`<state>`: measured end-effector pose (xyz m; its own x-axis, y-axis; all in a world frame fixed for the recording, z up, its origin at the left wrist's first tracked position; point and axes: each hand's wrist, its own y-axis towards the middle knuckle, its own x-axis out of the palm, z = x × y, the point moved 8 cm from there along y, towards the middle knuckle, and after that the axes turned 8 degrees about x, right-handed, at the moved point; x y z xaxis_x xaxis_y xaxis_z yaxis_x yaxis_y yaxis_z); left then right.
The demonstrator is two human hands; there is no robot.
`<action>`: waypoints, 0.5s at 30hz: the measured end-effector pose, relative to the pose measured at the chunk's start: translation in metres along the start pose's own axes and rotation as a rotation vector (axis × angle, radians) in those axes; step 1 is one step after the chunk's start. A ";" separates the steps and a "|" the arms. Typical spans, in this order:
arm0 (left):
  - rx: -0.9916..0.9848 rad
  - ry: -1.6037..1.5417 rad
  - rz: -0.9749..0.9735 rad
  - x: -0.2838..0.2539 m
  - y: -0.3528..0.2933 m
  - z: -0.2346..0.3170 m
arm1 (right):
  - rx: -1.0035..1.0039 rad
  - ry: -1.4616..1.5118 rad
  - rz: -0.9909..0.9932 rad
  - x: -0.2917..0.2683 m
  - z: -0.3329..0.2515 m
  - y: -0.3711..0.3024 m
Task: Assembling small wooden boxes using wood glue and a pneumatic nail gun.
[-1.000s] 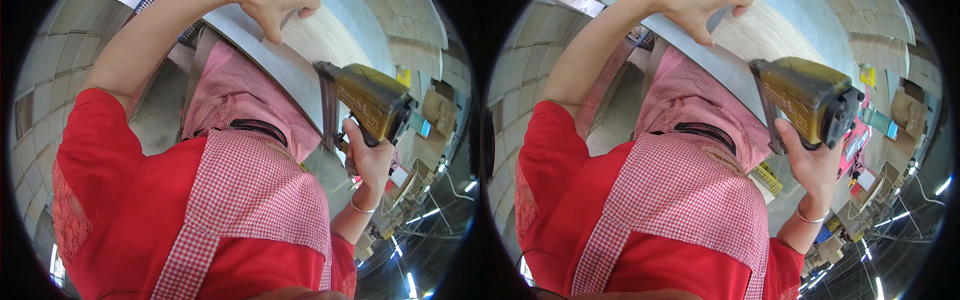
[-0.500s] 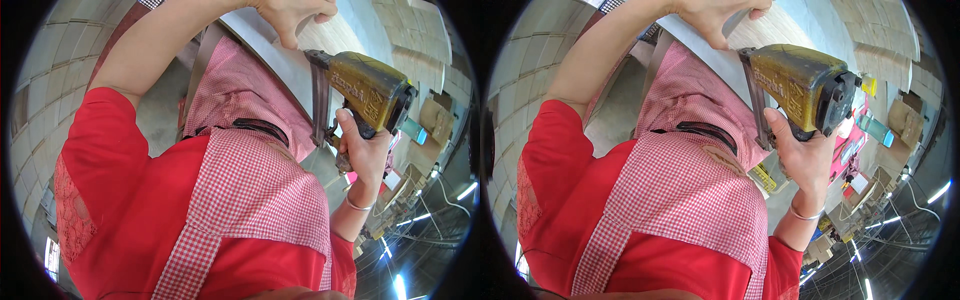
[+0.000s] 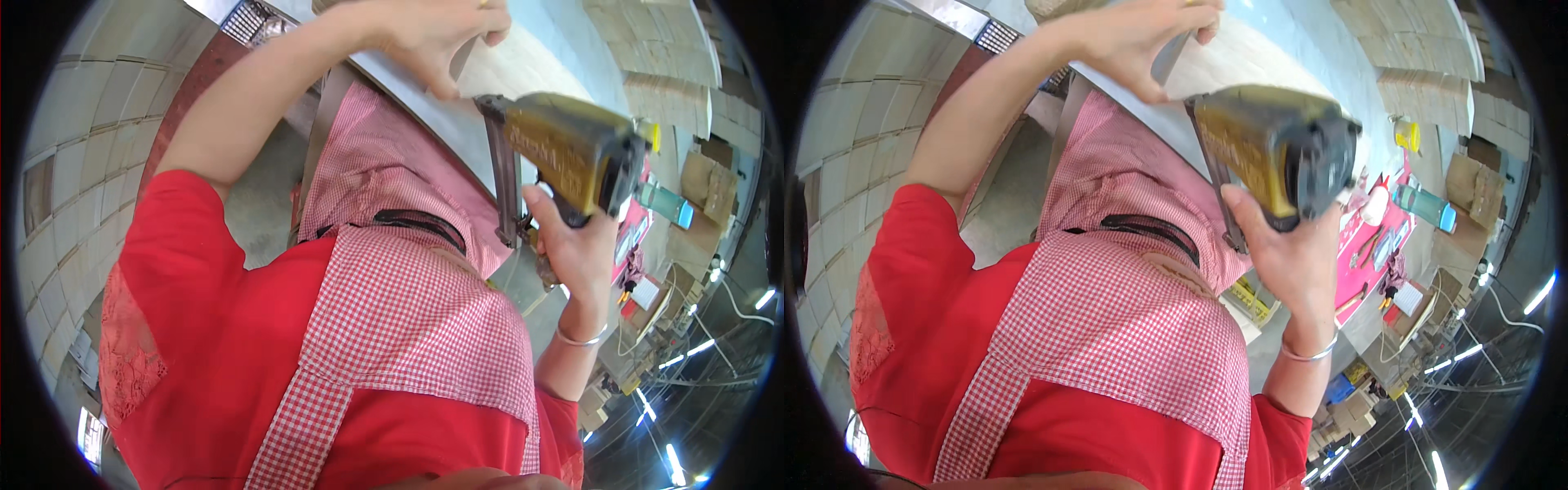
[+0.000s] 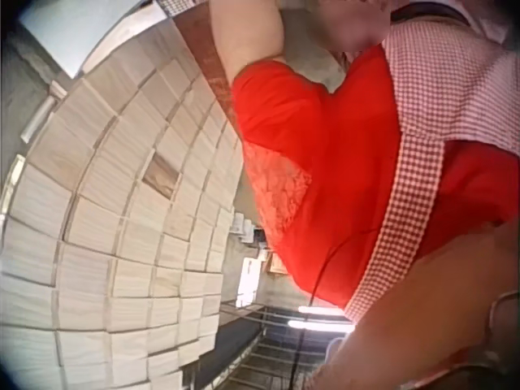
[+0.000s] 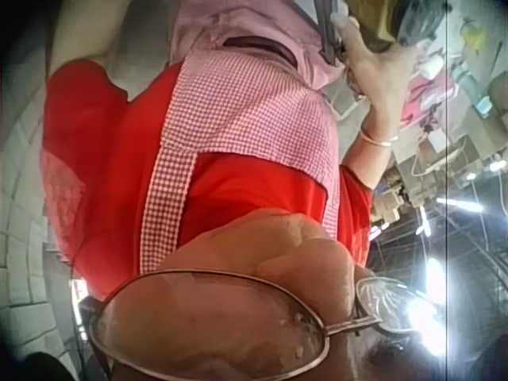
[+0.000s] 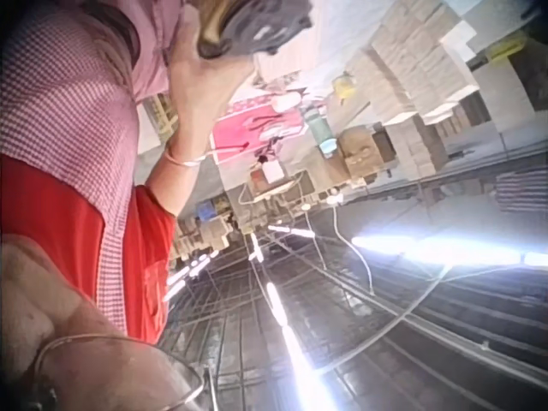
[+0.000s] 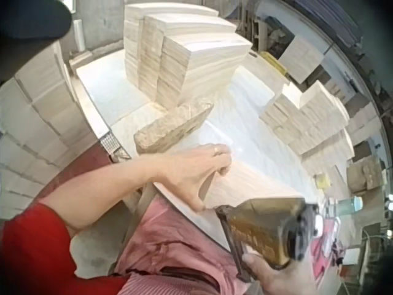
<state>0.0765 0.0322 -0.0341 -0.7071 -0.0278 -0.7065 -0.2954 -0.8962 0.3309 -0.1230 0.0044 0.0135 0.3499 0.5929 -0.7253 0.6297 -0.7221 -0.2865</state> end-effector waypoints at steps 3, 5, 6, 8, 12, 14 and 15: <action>-0.146 0.211 0.263 0.010 -0.053 0.004 | -0.018 0.092 0.046 -0.011 0.015 -0.018; -0.191 0.303 0.383 0.027 -0.070 0.023 | -0.003 0.143 0.087 -0.022 0.035 -0.033; -0.317 0.405 0.465 0.031 -0.080 0.042 | 0.024 0.142 0.113 -0.034 0.049 -0.041; -0.430 0.512 0.542 0.047 -0.089 0.076 | 0.081 0.140 0.172 -0.051 0.070 -0.052; -0.292 0.218 0.457 0.094 -0.053 0.092 | 0.389 0.121 0.293 -0.075 0.093 -0.074; -0.104 0.006 0.369 0.118 -0.024 0.093 | 0.515 0.100 0.305 -0.087 0.100 -0.085; -0.105 0.060 0.394 0.111 -0.014 0.088 | 0.613 0.082 0.291 -0.092 0.107 -0.090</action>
<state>-0.0545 0.0808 -0.0617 -0.7131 -0.4012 -0.5749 0.0599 -0.8519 0.5202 -0.2866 -0.0234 0.0390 0.5122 0.3519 -0.7835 0.0040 -0.9132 -0.4075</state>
